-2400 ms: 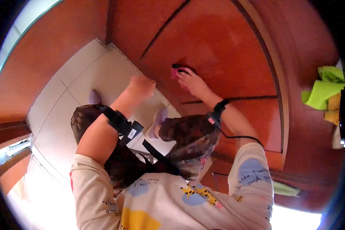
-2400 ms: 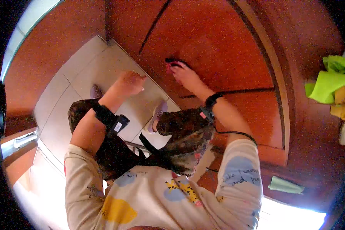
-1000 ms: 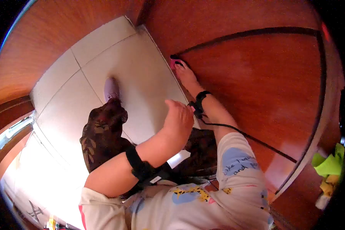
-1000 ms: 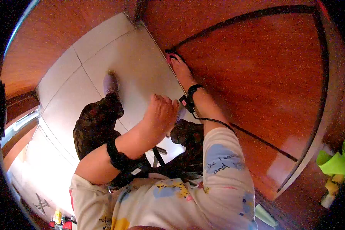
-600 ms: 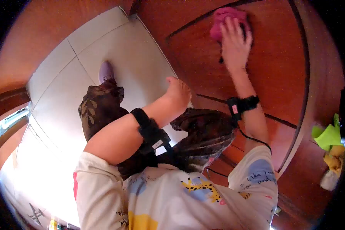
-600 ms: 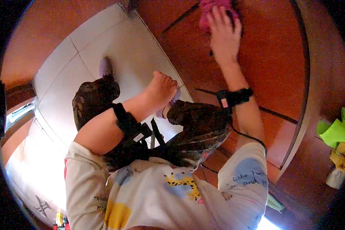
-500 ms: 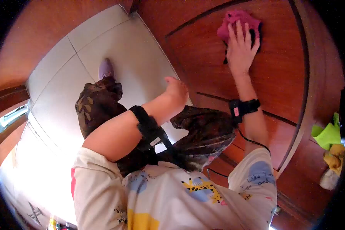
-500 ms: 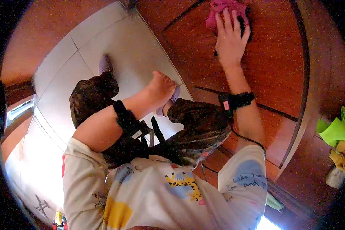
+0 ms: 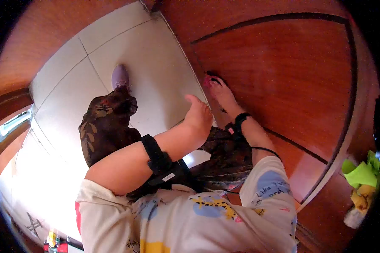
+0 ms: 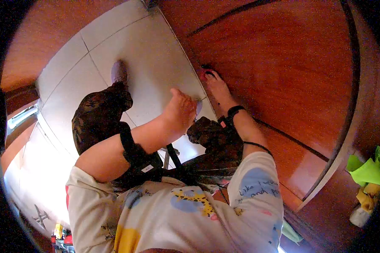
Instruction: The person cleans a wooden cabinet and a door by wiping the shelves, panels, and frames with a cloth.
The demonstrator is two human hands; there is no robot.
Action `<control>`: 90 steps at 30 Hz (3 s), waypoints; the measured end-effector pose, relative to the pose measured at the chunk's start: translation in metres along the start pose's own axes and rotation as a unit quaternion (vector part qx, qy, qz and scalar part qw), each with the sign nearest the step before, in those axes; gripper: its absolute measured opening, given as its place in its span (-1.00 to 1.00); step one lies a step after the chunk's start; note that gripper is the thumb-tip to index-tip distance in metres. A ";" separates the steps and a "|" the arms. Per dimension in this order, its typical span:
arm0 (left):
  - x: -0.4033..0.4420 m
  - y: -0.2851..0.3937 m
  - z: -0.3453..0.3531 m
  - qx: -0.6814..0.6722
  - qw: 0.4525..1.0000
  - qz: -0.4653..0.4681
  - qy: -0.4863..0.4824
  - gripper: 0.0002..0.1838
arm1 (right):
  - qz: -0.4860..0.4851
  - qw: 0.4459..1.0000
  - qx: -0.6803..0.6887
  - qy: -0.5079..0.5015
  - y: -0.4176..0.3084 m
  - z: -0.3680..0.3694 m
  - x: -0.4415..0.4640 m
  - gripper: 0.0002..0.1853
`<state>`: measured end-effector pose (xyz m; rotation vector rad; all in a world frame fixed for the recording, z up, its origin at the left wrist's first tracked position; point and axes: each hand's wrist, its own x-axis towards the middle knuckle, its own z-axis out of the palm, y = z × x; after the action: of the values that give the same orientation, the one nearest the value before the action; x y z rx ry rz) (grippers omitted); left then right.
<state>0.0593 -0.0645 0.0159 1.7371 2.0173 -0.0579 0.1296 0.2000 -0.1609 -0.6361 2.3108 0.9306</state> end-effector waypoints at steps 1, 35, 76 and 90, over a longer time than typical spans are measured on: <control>0.001 0.003 0.005 -0.001 1.000 0.002 -0.003 -0.53 | 0.007 1.000 -0.022 0.000 0.006 -0.009 0.004 -0.51; 0.010 -0.062 0.028 0.038 0.983 -0.061 0.170 -0.79 | 0.328 0.916 -0.042 0.228 0.100 -0.172 -0.206 -0.34; -0.003 -0.079 0.039 0.012 0.982 -0.070 0.175 -0.58 | 0.136 0.977 0.110 0.120 -0.012 -0.030 -0.142 -0.38; 0.004 -0.083 0.063 0.065 0.948 -0.037 0.309 -0.67 | 0.184 0.960 0.151 0.149 0.004 -0.069 -0.182 -0.52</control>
<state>0.0013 -0.0981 -0.0634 1.9259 2.5648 0.3875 0.2377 0.1915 0.0010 -0.2306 2.8320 0.6426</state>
